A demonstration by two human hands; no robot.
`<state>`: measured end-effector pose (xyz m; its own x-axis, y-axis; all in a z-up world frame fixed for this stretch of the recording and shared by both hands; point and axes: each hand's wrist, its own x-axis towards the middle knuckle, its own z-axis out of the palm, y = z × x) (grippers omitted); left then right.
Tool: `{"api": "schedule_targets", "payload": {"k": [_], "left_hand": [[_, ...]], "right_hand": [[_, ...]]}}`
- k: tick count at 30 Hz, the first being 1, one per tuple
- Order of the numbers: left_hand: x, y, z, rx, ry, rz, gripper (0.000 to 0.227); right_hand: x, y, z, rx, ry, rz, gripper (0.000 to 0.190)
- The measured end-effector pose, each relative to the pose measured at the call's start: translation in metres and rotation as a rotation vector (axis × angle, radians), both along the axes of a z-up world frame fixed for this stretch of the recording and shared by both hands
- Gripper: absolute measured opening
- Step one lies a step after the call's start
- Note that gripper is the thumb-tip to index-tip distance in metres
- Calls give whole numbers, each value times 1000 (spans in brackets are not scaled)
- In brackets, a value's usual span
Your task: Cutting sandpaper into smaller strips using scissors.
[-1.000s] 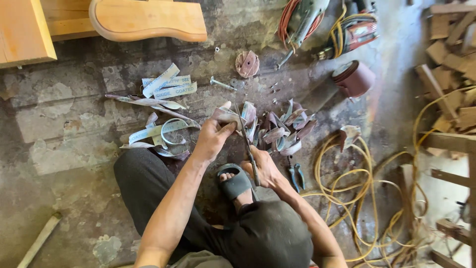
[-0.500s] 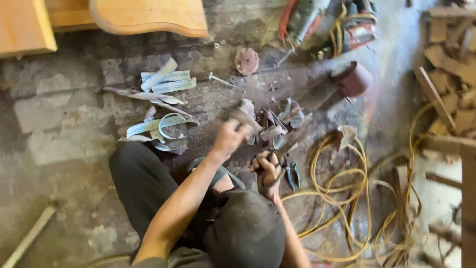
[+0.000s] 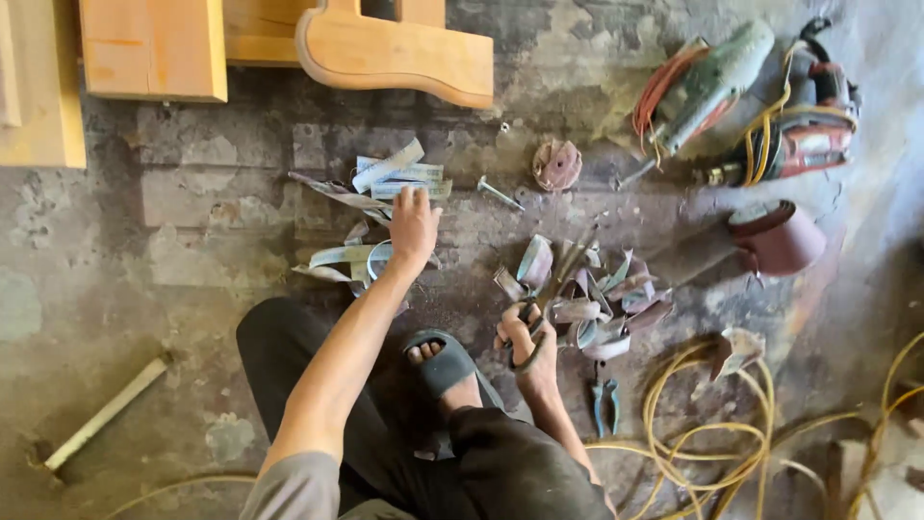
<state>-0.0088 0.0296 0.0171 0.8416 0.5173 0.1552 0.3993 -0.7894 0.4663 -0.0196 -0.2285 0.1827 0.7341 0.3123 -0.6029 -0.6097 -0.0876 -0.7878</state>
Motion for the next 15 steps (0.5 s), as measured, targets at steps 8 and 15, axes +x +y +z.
{"api": "schedule_targets", "payload": {"k": [8, 15], "left_hand": [[-6, -10, -8, -168, -155, -5, 13], [-65, -52, 109, -621, -330, -68, 20]], "right_hand": [[47, 23, -35, -153, 15, 143, 26], [38, 62, -36, -36, -418, 205, 27]]}}
